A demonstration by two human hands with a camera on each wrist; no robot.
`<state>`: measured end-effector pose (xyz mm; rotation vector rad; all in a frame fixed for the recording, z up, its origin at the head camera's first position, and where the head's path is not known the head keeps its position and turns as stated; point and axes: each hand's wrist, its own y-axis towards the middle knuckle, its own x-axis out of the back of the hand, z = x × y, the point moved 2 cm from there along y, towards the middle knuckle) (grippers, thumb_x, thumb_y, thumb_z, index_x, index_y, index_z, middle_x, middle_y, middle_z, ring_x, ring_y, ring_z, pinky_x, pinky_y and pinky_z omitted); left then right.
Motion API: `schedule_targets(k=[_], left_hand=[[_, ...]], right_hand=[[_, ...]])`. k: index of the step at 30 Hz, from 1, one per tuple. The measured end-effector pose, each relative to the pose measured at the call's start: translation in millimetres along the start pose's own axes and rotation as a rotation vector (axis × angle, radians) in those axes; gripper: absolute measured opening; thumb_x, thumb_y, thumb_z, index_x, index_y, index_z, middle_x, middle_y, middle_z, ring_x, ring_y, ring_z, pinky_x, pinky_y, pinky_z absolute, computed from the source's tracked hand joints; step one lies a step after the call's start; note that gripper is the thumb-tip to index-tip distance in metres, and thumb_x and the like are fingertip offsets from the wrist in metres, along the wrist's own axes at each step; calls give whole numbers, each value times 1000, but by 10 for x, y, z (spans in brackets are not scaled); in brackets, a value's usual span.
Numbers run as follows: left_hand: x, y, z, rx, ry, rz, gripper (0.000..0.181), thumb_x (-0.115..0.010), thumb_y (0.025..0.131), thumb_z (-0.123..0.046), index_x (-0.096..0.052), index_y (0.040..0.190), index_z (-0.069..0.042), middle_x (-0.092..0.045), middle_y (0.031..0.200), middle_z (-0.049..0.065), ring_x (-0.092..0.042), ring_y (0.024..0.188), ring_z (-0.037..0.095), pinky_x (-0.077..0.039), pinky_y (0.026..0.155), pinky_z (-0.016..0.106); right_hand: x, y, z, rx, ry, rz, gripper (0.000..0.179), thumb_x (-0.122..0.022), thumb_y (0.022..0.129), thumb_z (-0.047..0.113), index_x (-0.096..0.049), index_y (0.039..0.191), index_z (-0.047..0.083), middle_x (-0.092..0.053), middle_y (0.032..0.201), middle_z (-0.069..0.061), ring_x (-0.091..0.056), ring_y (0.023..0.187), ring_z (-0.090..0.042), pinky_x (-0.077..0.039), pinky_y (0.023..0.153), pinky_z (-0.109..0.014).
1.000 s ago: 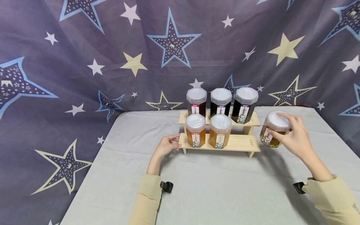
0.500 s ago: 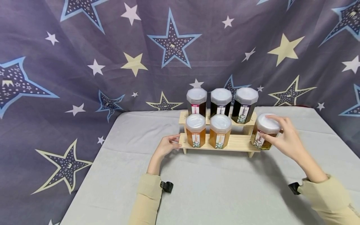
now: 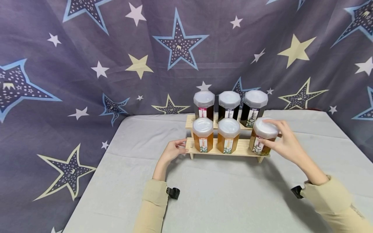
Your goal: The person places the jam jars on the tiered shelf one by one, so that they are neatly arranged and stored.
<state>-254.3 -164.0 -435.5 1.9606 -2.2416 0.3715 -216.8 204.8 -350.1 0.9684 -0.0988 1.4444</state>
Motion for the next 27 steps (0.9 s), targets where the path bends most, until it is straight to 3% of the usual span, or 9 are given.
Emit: schedule_targets(k=[10, 21, 27], left_hand=[[1, -14, -20, 8, 5, -8, 50, -60, 72, 10, -50, 121, 6, -59, 97, 24, -60, 64, 19, -53, 68, 47], [3, -12, -18, -2, 1, -4, 50, -60, 72, 10, -49, 121, 7, -59, 97, 24, -59, 62, 15, -53, 69, 47], [2, -14, -19, 1, 1, -5, 50, -60, 72, 10, -50, 121, 6, -59, 98, 24, -61, 64, 23, -52, 69, 48]], right_hand=[[-98, 68, 20, 28, 45, 81, 63, -76, 64, 4, -49, 121, 4, -46, 108, -13, -38, 94, -3, -40, 71, -12], [-177, 104, 4, 63, 54, 117, 64, -77, 63, 2, -48, 120, 4, -45, 111, -16, -37, 93, -2, -39, 71, -10], [-159, 111, 205, 69, 68, 128, 60, -74, 63, -4, -48, 118, -3, -45, 110, -20, -37, 92, 0, -38, 72, -8]])
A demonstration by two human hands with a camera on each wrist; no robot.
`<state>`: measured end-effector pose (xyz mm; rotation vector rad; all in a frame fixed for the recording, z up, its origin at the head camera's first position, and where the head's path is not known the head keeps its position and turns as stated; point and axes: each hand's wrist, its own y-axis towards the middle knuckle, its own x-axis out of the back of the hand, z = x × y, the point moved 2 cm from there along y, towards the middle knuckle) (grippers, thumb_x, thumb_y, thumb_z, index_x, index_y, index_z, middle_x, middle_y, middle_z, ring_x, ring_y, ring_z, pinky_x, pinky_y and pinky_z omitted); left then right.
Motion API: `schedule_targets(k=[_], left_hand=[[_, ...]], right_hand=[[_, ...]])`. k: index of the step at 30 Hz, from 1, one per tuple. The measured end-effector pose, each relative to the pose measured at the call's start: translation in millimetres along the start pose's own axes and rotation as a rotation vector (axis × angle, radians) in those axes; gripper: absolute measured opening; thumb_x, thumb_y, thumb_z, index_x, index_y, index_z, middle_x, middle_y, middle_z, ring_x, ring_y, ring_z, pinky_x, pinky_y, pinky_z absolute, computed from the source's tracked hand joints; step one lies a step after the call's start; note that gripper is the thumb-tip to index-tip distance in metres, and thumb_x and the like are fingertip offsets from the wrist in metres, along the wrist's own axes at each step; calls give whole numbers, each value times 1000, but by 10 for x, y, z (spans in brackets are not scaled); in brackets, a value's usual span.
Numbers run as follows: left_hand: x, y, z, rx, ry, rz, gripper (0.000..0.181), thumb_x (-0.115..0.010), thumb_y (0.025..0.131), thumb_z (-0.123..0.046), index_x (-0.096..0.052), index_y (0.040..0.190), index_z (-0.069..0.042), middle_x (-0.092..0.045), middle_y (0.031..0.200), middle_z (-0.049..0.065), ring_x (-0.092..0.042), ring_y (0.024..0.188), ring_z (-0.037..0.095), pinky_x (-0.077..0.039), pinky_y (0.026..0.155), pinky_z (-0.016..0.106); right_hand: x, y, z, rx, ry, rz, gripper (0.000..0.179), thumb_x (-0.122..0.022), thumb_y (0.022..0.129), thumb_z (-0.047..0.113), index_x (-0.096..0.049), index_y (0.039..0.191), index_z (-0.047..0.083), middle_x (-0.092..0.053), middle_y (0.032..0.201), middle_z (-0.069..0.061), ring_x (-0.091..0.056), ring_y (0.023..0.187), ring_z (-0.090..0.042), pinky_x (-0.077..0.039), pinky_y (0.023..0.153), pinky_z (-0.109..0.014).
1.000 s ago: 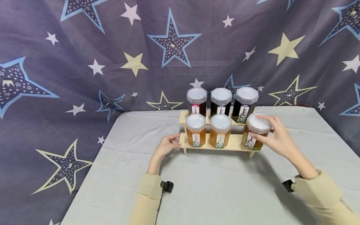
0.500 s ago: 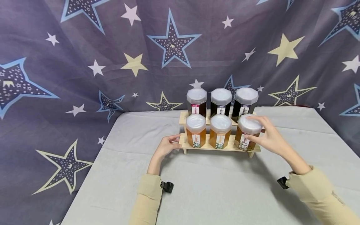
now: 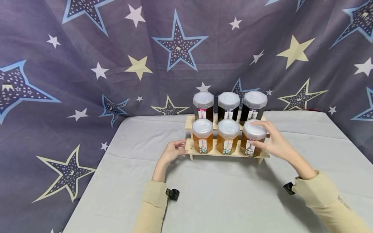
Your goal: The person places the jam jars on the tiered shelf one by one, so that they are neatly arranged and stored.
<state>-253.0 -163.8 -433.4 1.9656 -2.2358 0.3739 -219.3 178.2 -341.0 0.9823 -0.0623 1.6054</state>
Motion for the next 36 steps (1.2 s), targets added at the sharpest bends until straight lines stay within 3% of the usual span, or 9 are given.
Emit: schedule_targets(k=[7, 25, 29, 36], left_hand=[[0, 6, 9, -10, 2, 7, 49, -59, 72, 10, -49, 120, 8, -58, 98, 26, -59, 60, 15, -53, 68, 47], [1, -3, 10, -20, -32, 37, 50, -58, 73, 11, -47, 121, 10, -56, 101, 29, -59, 62, 11, -51, 71, 50], [3, -44, -52, -11, -35, 49, 50, -58, 74, 11, -45, 122, 11, -55, 101, 31, -60, 63, 14, -50, 73, 52], [-2, 0, 12, -5, -15, 12, 50, -60, 73, 10, -49, 121, 8, -58, 97, 24, -59, 60, 13, -52, 69, 48]], right_hand=[[8, 8, 153, 8, 6, 13, 57, -73, 64, -6, -47, 116, -5, -45, 108, -20, -39, 92, -2, -38, 73, -9], [-50, -17, -7, -10, 122, -22, 57, -71, 64, -10, -48, 115, -7, -45, 115, -19, -39, 98, 4, -37, 80, -4], [-87, -26, -171, -20, 141, -25, 58, -72, 64, -8, -48, 117, -4, -44, 114, -15, -41, 97, 3, -38, 81, -4], [-95, -33, -212, -23, 169, -23, 57, -71, 66, -9, -47, 118, -6, -43, 115, -15, -41, 98, 4, -38, 82, -3]])
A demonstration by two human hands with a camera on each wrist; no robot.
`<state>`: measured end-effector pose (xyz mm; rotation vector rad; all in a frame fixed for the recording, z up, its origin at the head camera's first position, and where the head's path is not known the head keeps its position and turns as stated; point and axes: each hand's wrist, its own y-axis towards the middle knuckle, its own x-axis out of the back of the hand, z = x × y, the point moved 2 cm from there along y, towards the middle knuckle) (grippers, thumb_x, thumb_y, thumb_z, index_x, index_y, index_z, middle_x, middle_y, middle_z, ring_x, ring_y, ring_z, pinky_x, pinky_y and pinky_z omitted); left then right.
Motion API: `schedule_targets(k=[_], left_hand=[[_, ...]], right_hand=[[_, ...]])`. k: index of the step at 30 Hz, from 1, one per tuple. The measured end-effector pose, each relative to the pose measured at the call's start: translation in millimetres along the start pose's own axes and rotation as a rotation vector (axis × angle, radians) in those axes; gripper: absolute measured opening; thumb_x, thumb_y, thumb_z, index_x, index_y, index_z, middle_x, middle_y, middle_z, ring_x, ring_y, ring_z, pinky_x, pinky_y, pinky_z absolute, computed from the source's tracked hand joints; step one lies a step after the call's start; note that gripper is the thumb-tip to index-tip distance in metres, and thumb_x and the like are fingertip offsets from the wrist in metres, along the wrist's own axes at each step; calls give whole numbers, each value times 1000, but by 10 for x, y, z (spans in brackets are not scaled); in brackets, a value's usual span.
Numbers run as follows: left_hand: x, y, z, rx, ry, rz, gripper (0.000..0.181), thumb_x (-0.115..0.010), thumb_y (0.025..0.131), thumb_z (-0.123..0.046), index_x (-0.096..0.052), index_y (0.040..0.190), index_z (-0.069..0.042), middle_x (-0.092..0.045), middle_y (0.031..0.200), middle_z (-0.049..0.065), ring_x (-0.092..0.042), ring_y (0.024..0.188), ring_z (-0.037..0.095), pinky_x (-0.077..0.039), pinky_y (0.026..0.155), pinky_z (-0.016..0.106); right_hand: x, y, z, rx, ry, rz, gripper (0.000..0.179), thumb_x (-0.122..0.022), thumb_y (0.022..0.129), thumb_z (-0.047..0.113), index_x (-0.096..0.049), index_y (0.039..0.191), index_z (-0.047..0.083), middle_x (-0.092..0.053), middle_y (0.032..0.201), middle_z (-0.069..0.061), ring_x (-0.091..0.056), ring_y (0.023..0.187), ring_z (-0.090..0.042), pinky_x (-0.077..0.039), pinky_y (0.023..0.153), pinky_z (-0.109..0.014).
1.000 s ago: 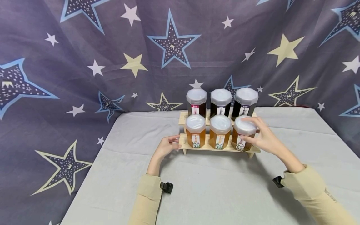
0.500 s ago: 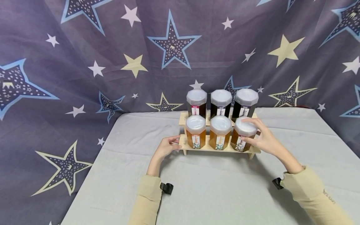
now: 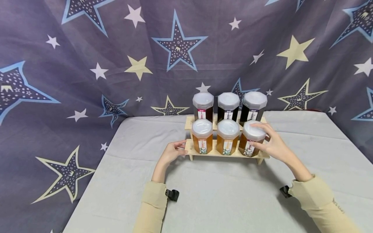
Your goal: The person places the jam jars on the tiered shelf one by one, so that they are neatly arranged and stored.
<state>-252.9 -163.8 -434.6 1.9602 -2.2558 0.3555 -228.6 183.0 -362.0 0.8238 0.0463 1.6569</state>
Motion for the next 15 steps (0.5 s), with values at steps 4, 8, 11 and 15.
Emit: schedule_targets(k=[4, 8, 11, 15], left_hand=[[-1, -8, -12, 3, 12, -11, 49, -61, 72, 9, -50, 120, 7, -59, 96, 23, -59, 60, 16, -52, 68, 48], [-2, -10, -16, 7, 13, -3, 50, -61, 72, 9, -50, 121, 6, -58, 98, 24, -60, 62, 19, -53, 68, 48], [-1, -6, -10, 7, 12, 6, 51, -60, 73, 9, -48, 122, 7, -58, 99, 25, -61, 63, 19, -53, 68, 48], [3, 1, 1, -2, 11, 15, 50, -59, 73, 10, -47, 122, 8, -57, 100, 27, -61, 64, 18, -52, 69, 48]], right_hand=[[10, 1, -91, -27, -17, -8, 60, -73, 65, -5, -49, 119, -1, -44, 117, -12, -42, 98, 3, -38, 81, -4], [25, 1, -43, -43, -31, -13, 59, -73, 65, -5, -49, 119, -2, -46, 118, -14, -41, 98, 4, -38, 81, -4], [24, 1, 75, -40, -35, -12, 57, -72, 65, -7, -49, 117, -5, -46, 117, -18, -40, 98, 5, -37, 81, -4], [19, -3, 154, -28, -24, -19, 55, -71, 65, -8, -49, 116, -7, -46, 115, -19, -40, 98, 5, -36, 82, -3]])
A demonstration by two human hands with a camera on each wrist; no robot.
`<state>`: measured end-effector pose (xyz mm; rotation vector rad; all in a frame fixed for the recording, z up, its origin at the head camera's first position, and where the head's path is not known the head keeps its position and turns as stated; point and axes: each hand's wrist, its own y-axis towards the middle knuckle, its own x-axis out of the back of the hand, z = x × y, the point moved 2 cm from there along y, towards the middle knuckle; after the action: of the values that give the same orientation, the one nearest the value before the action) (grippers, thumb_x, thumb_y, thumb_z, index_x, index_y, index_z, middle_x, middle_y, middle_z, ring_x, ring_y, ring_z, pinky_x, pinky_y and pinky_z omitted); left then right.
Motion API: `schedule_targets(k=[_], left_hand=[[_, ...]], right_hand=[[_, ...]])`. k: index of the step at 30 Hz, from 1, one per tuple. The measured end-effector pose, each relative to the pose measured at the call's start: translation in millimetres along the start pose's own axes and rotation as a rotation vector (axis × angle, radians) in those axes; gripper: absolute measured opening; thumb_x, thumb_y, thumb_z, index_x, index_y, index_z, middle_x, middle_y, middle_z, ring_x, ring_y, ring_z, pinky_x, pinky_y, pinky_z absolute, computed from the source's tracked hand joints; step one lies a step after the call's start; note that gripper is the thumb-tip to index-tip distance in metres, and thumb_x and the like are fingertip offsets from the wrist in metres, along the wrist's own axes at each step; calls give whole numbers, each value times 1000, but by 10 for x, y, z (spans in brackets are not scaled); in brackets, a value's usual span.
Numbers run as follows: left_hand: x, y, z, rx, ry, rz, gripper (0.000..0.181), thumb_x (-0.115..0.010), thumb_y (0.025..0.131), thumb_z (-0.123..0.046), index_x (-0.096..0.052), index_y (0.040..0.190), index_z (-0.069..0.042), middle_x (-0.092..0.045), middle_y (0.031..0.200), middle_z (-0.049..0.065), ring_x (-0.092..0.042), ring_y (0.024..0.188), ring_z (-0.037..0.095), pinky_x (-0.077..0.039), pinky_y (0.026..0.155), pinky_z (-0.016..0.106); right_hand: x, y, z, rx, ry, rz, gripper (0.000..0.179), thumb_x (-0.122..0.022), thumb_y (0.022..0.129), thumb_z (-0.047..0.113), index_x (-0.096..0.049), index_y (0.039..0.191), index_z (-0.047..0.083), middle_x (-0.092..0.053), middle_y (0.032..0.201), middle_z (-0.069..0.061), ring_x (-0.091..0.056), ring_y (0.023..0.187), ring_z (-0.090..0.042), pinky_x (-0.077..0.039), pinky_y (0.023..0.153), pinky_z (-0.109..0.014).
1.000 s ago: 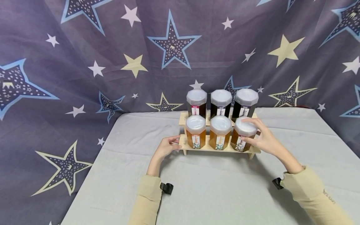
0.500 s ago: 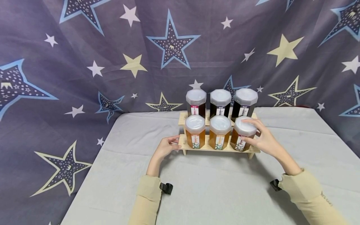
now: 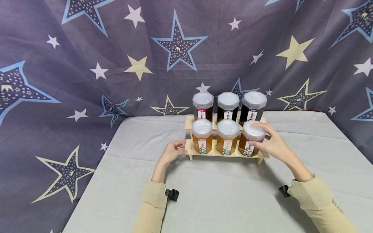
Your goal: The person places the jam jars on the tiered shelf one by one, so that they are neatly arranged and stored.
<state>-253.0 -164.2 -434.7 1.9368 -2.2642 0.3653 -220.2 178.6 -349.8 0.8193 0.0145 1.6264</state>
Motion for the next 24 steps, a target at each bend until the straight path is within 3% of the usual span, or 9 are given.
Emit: schedule_targets(k=[7, 14, 20, 24], left_hand=[[0, -2, -5, -22, 16, -5, 48, -58, 73, 11, -48, 121, 9, -57, 98, 28, -61, 65, 24, -52, 69, 49], [-10, 8, -14, -25, 68, -32, 49, -58, 72, 10, -50, 120, 8, -59, 95, 24, -61, 66, 29, -54, 65, 44], [14, 12, -72, -73, 287, -69, 47, -64, 72, 2, -54, 118, 4, -62, 98, 19, -59, 70, 20, -53, 60, 30], [67, -17, -144, -98, 450, -76, 46, -65, 76, -8, -54, 120, 0, -60, 107, 18, -60, 83, 25, -52, 67, 31]], right_hand=[[0, 3, -234, 4, -23, -13, 56, -72, 65, -6, -51, 116, -4, -45, 116, -15, -38, 102, 6, -36, 83, -4], [26, -20, -244, 18, -28, -29, 54, -71, 65, -8, -52, 115, -5, -43, 120, -21, -34, 106, 7, -32, 86, -2], [83, -83, -220, 42, -63, -59, 50, -72, 67, -3, -54, 114, -3, -42, 124, -22, -39, 108, 3, -34, 87, -2], [133, -126, -213, 93, -93, -88, 49, -72, 66, -5, -56, 112, -3, -49, 117, -20, -41, 104, 7, -36, 87, -3]])
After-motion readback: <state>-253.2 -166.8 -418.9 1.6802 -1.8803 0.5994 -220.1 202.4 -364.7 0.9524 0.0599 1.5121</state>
